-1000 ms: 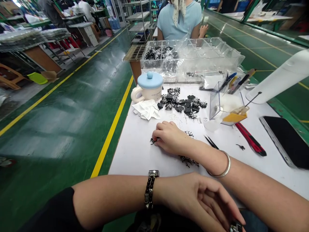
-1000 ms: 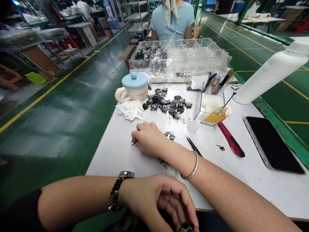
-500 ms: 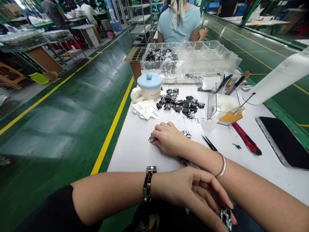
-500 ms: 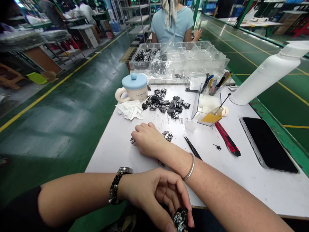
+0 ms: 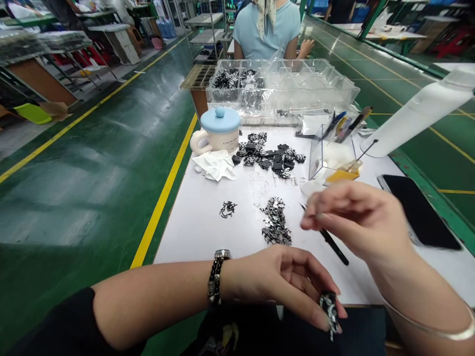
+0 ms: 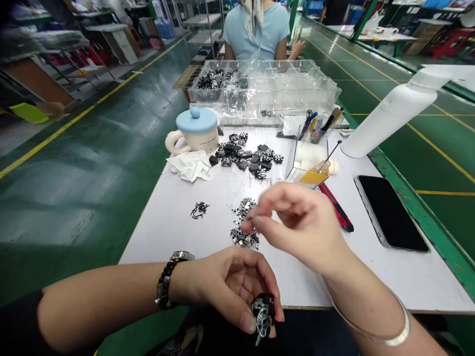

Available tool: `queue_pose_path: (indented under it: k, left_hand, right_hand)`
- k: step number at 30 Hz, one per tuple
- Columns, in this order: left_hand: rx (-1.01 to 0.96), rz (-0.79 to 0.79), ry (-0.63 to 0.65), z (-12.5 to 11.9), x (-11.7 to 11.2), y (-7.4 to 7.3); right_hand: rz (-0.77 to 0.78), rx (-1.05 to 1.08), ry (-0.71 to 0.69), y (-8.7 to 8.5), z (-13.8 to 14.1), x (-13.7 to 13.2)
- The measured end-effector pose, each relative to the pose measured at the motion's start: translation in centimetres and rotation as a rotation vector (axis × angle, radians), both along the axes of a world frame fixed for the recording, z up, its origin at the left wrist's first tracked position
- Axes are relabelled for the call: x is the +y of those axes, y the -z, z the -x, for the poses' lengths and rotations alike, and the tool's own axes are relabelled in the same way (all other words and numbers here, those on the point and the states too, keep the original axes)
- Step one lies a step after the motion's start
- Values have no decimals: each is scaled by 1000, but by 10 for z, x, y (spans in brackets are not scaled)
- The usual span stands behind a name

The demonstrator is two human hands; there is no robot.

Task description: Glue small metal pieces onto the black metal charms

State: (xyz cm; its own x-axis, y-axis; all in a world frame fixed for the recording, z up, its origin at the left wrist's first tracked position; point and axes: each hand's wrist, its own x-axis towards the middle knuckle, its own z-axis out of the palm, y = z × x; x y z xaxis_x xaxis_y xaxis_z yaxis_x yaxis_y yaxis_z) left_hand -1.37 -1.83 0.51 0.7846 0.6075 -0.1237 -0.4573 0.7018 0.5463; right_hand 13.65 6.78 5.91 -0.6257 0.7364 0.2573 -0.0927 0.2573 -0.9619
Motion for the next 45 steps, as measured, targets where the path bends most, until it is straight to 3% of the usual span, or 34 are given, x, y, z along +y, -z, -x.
queue_pose_path:
  k: [4, 10, 15, 20, 30, 36, 45]
  left_hand:
    - [-84, 31, -50, -2, 1, 1]
    - [-62, 72, -51, -2, 2, -2]
    - [-28, 84, -22, -2, 1, -3]
    - [6, 86, -26, -2, 1, -3]
    - [70, 107, 27, 1, 1, -5]
    - [71, 72, 57, 3, 3, -6]
    - [88, 54, 68, 3, 2, -9]
  right_hand:
    - [-89, -19, 136, 4, -38, -40]
    - [-268, -85, 291, 25, -50, -77]
    - [-467, -165, 353, 19, -45, -82]
    - [-604, -243, 317, 9, -47, -81]
    - [-668, -222, 269, 17, -56, -83]
    - [-598, -230, 233, 22, -59, -86]
    - [-131, -52, 258, 33, -49, -86]
